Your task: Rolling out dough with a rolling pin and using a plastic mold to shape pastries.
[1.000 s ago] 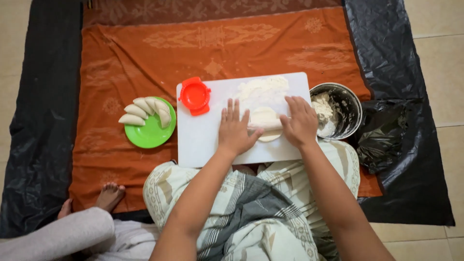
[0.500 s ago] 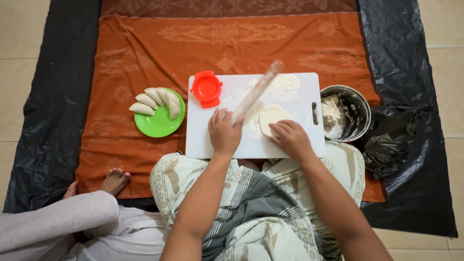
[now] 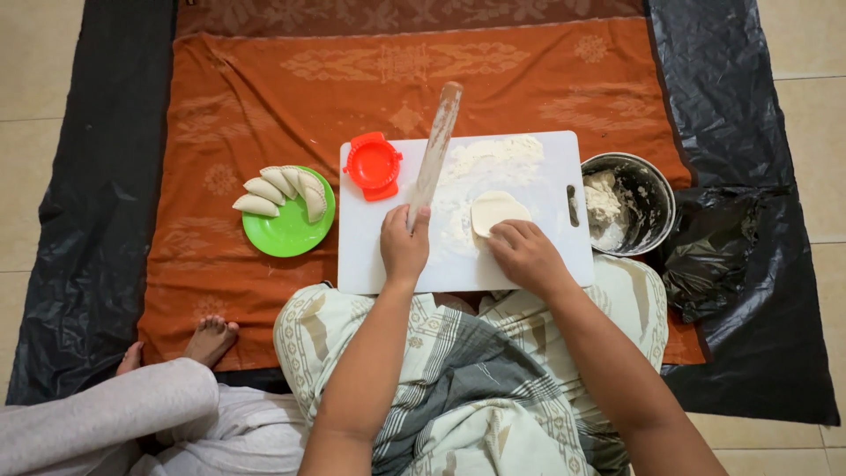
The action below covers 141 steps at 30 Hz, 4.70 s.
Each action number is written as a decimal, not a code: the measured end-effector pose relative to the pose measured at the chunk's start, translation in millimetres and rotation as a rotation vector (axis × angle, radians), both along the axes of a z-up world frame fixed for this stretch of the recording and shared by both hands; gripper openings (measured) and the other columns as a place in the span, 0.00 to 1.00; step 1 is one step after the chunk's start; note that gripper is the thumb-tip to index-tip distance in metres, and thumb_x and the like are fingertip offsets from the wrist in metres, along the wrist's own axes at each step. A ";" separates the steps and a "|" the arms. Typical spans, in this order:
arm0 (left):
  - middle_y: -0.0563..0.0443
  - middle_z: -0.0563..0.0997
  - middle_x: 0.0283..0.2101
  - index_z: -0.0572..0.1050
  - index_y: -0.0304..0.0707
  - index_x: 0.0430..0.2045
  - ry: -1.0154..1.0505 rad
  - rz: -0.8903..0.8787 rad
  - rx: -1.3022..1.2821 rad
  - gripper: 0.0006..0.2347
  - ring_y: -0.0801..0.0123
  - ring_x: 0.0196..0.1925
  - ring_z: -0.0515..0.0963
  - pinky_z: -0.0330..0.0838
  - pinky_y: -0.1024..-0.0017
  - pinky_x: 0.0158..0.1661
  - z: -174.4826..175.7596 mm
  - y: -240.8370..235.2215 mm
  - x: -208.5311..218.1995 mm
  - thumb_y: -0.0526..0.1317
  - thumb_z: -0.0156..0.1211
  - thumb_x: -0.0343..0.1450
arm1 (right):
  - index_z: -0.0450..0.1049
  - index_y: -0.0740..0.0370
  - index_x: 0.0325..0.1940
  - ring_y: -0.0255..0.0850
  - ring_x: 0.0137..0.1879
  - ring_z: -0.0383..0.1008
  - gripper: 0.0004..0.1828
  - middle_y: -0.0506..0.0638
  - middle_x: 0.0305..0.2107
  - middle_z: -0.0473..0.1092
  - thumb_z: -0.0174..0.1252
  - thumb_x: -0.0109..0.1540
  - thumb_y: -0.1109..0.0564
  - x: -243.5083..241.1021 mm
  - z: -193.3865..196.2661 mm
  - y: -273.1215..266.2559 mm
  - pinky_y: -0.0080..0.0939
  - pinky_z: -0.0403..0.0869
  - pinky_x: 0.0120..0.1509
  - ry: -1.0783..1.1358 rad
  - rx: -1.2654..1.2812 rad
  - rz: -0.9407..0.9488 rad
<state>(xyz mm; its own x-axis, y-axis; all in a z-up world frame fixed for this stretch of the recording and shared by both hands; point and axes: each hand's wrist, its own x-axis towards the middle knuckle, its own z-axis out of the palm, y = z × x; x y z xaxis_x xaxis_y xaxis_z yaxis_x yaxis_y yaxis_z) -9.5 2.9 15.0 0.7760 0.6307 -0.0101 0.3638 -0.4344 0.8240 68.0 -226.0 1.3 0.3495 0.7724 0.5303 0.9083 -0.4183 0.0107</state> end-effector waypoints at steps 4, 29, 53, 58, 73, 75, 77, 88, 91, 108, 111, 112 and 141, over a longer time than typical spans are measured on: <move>0.42 0.79 0.50 0.78 0.37 0.45 -0.005 -0.010 0.061 0.21 0.49 0.56 0.78 0.72 0.53 0.55 -14.7 -1.2 1.3 0.57 0.52 0.76 | 0.73 0.50 0.54 0.46 0.53 0.76 0.13 0.49 0.40 0.72 0.58 0.66 0.49 3.2 -12.5 8.4 0.47 0.74 0.58 -0.056 -0.028 -0.139; 0.42 0.80 0.49 0.78 0.36 0.42 -0.024 -0.023 0.064 0.19 0.50 0.54 0.79 0.72 0.55 0.54 -0.7 -1.2 0.3 0.56 0.53 0.76 | 0.73 0.63 0.58 0.55 0.55 0.79 0.19 0.63 0.47 0.76 0.66 0.65 0.55 32.4 -4.0 -33.0 0.49 0.80 0.53 0.831 0.339 -0.522; 0.29 0.63 0.68 0.72 0.42 0.60 -0.066 -0.367 0.785 0.31 0.40 0.78 0.47 0.41 0.47 0.72 -13.0 0.6 96.7 0.66 0.40 0.73 | 0.76 0.52 0.64 0.55 0.75 0.58 0.32 0.58 0.60 0.69 0.40 0.73 0.31 101.1 -9.5 0.3 0.58 0.54 0.72 0.019 0.022 -0.601; 0.30 0.56 0.74 0.67 0.47 0.66 0.267 -0.521 0.694 0.34 0.40 0.79 0.43 0.36 0.45 0.73 -9.0 -22.6 51.2 0.68 0.36 0.72 | 0.75 0.61 0.62 0.59 0.69 0.67 0.33 0.63 0.58 0.71 0.39 0.73 0.34 47.3 -22.6 -29.8 0.56 0.66 0.64 0.014 0.009 -0.538; 0.23 0.53 0.73 0.63 0.38 0.68 -0.013 -0.401 0.758 0.37 0.37 0.78 0.42 0.37 0.44 0.73 -29.1 -14.8 92.3 0.68 0.36 0.73 | 0.67 0.67 0.72 0.59 0.79 0.51 0.41 0.67 0.69 0.60 0.37 0.72 0.30 81.6 -28.9 -26.8 0.56 0.50 0.78 0.211 -0.096 -0.593; 0.20 0.56 0.72 0.61 0.27 0.67 0.067 -0.534 0.721 0.40 0.35 0.77 0.50 0.44 0.45 0.72 -40.4 -26.6 58.6 0.67 0.36 0.71 | 0.67 0.69 0.70 0.59 0.74 0.62 0.45 0.67 0.66 0.65 0.41 0.68 0.28 44.7 -38.4 -50.5 0.57 0.57 0.76 0.089 -0.066 -0.484; 0.21 0.56 0.72 0.60 0.25 0.67 0.078 -0.557 0.726 0.41 0.37 0.78 0.49 0.40 0.47 0.73 -33.7 -33.2 37.1 0.67 0.33 0.72 | 0.65 0.69 0.71 0.59 0.76 0.59 0.47 0.66 0.67 0.63 0.40 0.67 0.26 12.4 -28.3 -59.6 0.57 0.53 0.79 0.137 -0.071 -0.482; 0.26 0.54 0.73 0.65 0.28 0.66 -0.106 -0.350 0.742 0.40 0.39 0.79 0.44 0.38 0.48 0.74 -26.3 -2.4 141.0 0.69 0.34 0.73 | 0.67 0.63 0.73 0.56 0.78 0.53 0.42 0.63 0.68 0.63 0.35 0.72 0.28 123.2 -20.5 -8.6 0.56 0.56 0.75 0.192 -0.088 -0.654; 0.25 0.54 0.73 0.65 0.28 0.65 -0.100 -0.338 0.741 0.39 0.39 0.78 0.45 0.41 0.48 0.74 -42.2 -12.8 103.8 0.68 0.36 0.73 | 0.68 0.66 0.71 0.56 0.77 0.55 0.42 0.64 0.67 0.64 0.38 0.71 0.29 90.2 -36.1 -26.6 0.56 0.55 0.75 0.132 -0.066 -0.605; 0.52 0.74 0.40 0.73 0.44 0.50 -0.166 -0.572 0.937 0.17 0.61 0.45 0.74 0.67 0.61 0.48 -37.2 -29.6 -2.0 0.44 0.62 0.68 | 0.63 0.75 0.69 0.63 0.70 0.60 0.25 0.66 0.61 0.62 0.48 0.72 0.56 8.9 -17.5 -73.6 0.57 0.54 0.78 0.299 0.558 -0.349; 0.53 0.76 0.42 0.73 0.44 0.50 -0.024 -0.469 0.784 0.19 0.60 0.46 0.74 0.68 0.61 0.48 -42.2 -19.3 -2.4 0.47 0.63 0.67 | 0.63 0.74 0.70 0.66 0.68 0.61 0.28 0.69 0.60 0.63 0.56 0.67 0.59 12.2 -30.6 -71.2 0.60 0.56 0.76 0.316 0.521 -0.402; 0.53 0.76 0.42 0.73 0.44 0.50 -0.027 -0.472 0.781 0.19 0.60 0.46 0.74 0.68 0.61 0.48 -31.8 -19.6 -7.2 0.47 0.63 0.67 | 0.63 0.74 0.70 0.66 0.68 0.61 0.28 0.69 0.60 0.63 0.56 0.67 0.59 11.2 -31.9 -63.8 0.60 0.56 0.76 0.313 0.519 -0.405; 0.32 0.78 0.55 0.71 0.33 0.56 0.075 0.048 -0.428 0.19 0.41 0.63 0.74 0.71 0.50 0.59 18.6 -27.8 -17.0 0.45 0.59 0.74 | 0.75 0.63 0.47 0.43 0.45 0.81 0.07 0.58 0.37 0.80 0.60 0.65 0.67 -0.6 35.5 22.2 0.47 0.78 0.54 1.144 0.602 -0.327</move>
